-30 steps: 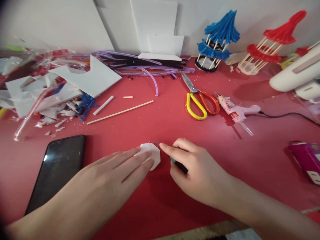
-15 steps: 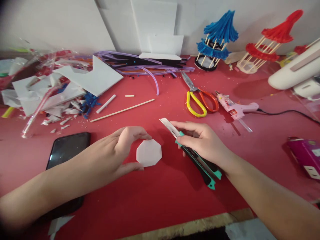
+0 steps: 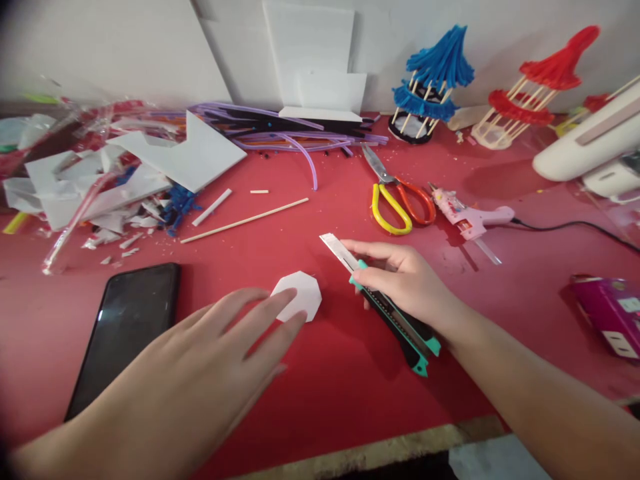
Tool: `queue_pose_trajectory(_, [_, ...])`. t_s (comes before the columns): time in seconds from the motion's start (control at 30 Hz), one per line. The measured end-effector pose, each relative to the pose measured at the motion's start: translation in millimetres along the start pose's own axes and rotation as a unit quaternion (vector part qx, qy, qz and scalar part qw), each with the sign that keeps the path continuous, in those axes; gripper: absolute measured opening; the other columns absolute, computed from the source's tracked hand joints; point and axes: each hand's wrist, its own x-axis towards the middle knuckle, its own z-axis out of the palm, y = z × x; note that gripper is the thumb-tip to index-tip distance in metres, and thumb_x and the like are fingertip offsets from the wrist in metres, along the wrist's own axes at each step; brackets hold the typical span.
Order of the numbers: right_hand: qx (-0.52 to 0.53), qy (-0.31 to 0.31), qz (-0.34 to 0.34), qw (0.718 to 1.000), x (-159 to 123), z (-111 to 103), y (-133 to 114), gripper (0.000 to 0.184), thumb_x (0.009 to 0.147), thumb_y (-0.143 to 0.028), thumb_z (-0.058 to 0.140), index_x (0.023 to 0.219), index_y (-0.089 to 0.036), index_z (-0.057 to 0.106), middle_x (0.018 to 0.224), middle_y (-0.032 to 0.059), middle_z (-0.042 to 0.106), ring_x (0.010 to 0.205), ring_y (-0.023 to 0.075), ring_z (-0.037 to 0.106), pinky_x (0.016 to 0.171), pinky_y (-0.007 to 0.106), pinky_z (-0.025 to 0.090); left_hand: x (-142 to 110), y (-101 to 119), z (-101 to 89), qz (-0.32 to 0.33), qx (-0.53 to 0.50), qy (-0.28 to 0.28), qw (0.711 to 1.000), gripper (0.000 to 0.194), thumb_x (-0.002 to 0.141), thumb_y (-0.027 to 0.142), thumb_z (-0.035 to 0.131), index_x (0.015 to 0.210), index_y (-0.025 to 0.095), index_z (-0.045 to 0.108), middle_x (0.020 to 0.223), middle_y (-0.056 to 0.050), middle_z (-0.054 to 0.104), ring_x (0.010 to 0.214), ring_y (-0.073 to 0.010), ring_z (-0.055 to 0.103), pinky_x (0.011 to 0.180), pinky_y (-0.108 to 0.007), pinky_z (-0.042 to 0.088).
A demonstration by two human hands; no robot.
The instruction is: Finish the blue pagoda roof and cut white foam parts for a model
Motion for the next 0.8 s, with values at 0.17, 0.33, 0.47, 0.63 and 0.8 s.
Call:
queue_pose_trajectory(0.17, [-0.052, 0.010, -0.037, 0.998, -5, 7, 1, 0.049, 0.081, -0.029, 0.069, 0.130, -0.027, 0.066, 0.089, 0.0025, 0.076, 0.062, 0.0134, 0.066, 0.054, 0.025, 0.054, -12, 12, 6.9, -0.001, 0.018, 0.038, 0.999, 0.059, 0.079, 0.029, 0.066, 0.137, 0.027, 0.057, 0.134, -0.011, 0.063, 0.098, -0.0337, 0.067, 0.071, -0.045, 0.062])
queue_pose_trajectory(0.33, [-0.108, -0.047, -0.099, 0.988, -12, 13, 6, 0.049, 0.086, -0.020, 0.062, 0.133, -0.036, 0.062, 0.130, 0.0004, 0.067, 0.091, 0.0160, 0.070, 0.063, 0.023, 0.058, -4, 10, 12.8, 0.018, 0.032, 0.046, 0.998, 0.044, 0.087, 0.028, 0.059, 0.130, 0.018, 0.062, 0.128, -0.012, 0.065, 0.109, -0.0323, 0.066, 0.090, -0.044, 0.059])
queue_pose_trajectory(0.47, [-0.099, -0.107, -0.105, 0.984, -19, 16, 7, 0.052, 0.088, -0.014, 0.058, 0.134, -0.038, 0.060, 0.131, -0.0021, 0.067, 0.111, 0.0181, 0.067, 0.086, 0.028, 0.058, 1, 8, 15.9, 0.010, 0.036, 0.028, 0.999, 0.049, 0.089, 0.018, 0.049, 0.138, 0.012, 0.055, 0.129, -0.012, 0.065, 0.114, -0.0300, 0.064, 0.094, -0.043, 0.059])
queue_pose_trajectory(0.63, [-0.117, -0.116, -0.104, 0.981, -27, 21, 7, 0.052, 0.089, -0.013, 0.056, 0.135, -0.038, 0.059, 0.125, -0.0031, 0.070, 0.114, 0.0162, 0.065, 0.096, 0.030, 0.055, 2, 7, 11.9, 0.016, 0.062, 0.060, 0.996, 0.055, 0.082, 0.008, 0.047, 0.135, 0.013, 0.058, 0.132, -0.010, 0.064, 0.110, -0.0272, 0.066, 0.087, -0.038, 0.062])
queue_pose_trajectory(0.8, [-0.231, -0.042, -0.206, 0.950, -32, 23, 8, 0.050, 0.088, -0.011, 0.055, 0.135, -0.028, 0.060, 0.111, 0.0014, 0.067, 0.089, 0.0102, 0.066, 0.076, 0.020, 0.056, 5, 8, 7.6, 0.020, 0.075, 0.060, 0.995, 0.052, 0.083, 0.005, 0.044, 0.130, 0.013, 0.062, 0.128, -0.009, 0.067, 0.101, -0.0252, 0.069, 0.080, -0.038, 0.063])
